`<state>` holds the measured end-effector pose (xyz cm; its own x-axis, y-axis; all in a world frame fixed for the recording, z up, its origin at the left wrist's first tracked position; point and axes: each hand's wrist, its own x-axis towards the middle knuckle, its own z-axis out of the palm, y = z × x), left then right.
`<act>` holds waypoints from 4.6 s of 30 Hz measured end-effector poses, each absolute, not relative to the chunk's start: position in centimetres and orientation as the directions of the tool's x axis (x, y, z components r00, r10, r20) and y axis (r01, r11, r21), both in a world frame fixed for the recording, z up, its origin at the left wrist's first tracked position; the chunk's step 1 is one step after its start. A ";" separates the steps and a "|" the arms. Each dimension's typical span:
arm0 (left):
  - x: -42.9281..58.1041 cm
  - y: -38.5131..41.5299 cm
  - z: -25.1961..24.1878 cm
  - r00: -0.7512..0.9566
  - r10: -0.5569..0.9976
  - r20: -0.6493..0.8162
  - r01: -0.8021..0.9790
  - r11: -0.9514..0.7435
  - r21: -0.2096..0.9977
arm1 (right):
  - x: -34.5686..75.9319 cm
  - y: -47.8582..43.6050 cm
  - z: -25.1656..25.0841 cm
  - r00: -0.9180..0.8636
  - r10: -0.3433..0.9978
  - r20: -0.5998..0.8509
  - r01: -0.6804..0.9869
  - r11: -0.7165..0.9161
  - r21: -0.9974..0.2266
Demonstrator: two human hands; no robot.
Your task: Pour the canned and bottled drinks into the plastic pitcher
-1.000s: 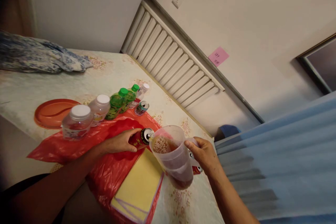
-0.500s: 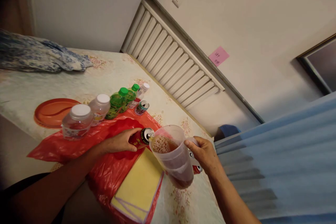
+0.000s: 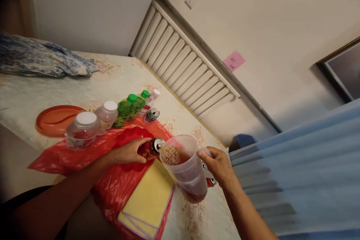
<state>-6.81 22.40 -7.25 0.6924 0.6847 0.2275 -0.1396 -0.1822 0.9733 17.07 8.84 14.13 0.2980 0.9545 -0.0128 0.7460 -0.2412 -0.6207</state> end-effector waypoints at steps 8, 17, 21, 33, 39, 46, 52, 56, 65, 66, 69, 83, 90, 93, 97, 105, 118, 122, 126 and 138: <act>-7.0 22.1 -7.0 0.693 0.683 0.232 -0.151 -0.178 0.972 | 17.1 9.1 13.9 0.308 0.951 -0.019 0.733 -0.250 -0.632; -7.1 22.1 -6.6 0.697 0.679 0.230 -0.157 -0.168 0.973 | 17.1 9.3 13.9 0.299 0.954 -0.017 0.747 -0.245 -0.618; -7.2 22.1 -6.8 0.704 0.678 0.213 -0.141 -0.161 0.977 | 16.9 9.3 14.0 0.290 0.957 -0.011 0.768 -0.239 -0.594; -7.0 22.3 -7.0 0.698 0.689 0.194 -0.085 -0.189 0.978 | 16.9 9.1 14.1 0.307 0.951 -0.036 0.744 -0.264 -0.614; -7.1 22.2 -7.1 0.686 0.693 0.222 -0.102 -0.210 0.972 | 17.0 9.2 14.1 0.300 0.953 -0.031 0.754 -0.257 -0.604; -6.9 22.5 -7.7 0.693 0.682 0.233 -0.123 -0.206 0.971 | 16.8 9.2 14.2 0.289 0.957 -0.029 0.764 -0.249 -0.595; -6.9 22.4 -7.4 0.703 0.676 0.219 -0.118 -0.193 0.974 | 16.7 9.2 14.3 0.292 0.956 -0.035 0.757 -0.253 -0.603; -6.9 22.4 -7.4 0.707 0.678 0.202 -0.108 -0.179 0.978 | 16.7 9.3 14.3 0.301 0.953 -0.041 0.743 -0.262 -0.616; -6.8 22.6 -7.7 0.701 0.678 0.222 -0.110 -0.204 0.973 | 16.7 9.3 14.2 0.308 0.951 -0.036 0.745 -0.264 -0.613; -6.8 22.5 -7.7 0.700 0.677 0.227 -0.120 -0.203 0.972 | 16.7 9.3 14.3 0.306 0.951 -0.036 0.745 -0.263 -0.613; -6.8 22.5 -7.6 0.700 0.675 0.232 -0.132 -0.197 0.971 | 16.7 9.3 14.3 0.300 0.953 -0.037 0.746 -0.258 -0.614; -6.8 22.3 -7.3 0.699 0.681 0.219 -0.124 -0.186 0.975 | 16.6 9.3 14.3 0.314 0.948 -0.055 0.749 -0.283 -0.599; -7.1 22.1 -6.4 0.712 0.672 0.203 -0.142 -0.146 0.979 | 17.7 9.0 12.9 0.311 0.949 -0.056 0.661 -0.258 -0.705; -7.3 22.3 -6.3 0.691 0.693 0.207 -0.130 -0.162 0.978 | 18.8 9.0 11.6 0.295 0.955 -0.019 0.583 -0.195 -0.789; -7.6 22.7 -6.4 0.610 0.764 0.209 -0.103 -0.185 0.977 | 19.5 9.2 10.4 0.293 0.956 0.028 0.425 -0.104 -0.899; -8.4 23.4 -6.7 0.377 0.881 0.286 -0.188 -0.230 0.955 | 16.7 10.6 8.9 0.477 0.866 0.147 0.103 0.111 -0.988; -13.3 20.3 -6.1 0.545 0.790 0.282 -0.270 -0.153 0.951 | 10.8 15.6 3.0 0.535 0.830 0.156 -0.140 0.269 -0.953; -14.1 19.6 -6.2 0.651 0.714 0.257 -0.229 -0.138 0.964 | 9.6 16.8 0.5 0.522 0.844 0.126 -0.175 0.251 -0.952; -13.4 18.5 -5.9 0.746 0.623 0.234 -0.205 -0.119 0.971 | 9.2 17.0 -1.7 0.546 0.825 0.149 -0.166 0.280 -0.945; -7.5 15.3 -6.4 0.883 0.439 0.166 -0.181 -0.006 0.983 | 11.6 13.3 -2.6 0.571 0.793 0.215 0.083 0.204 -0.975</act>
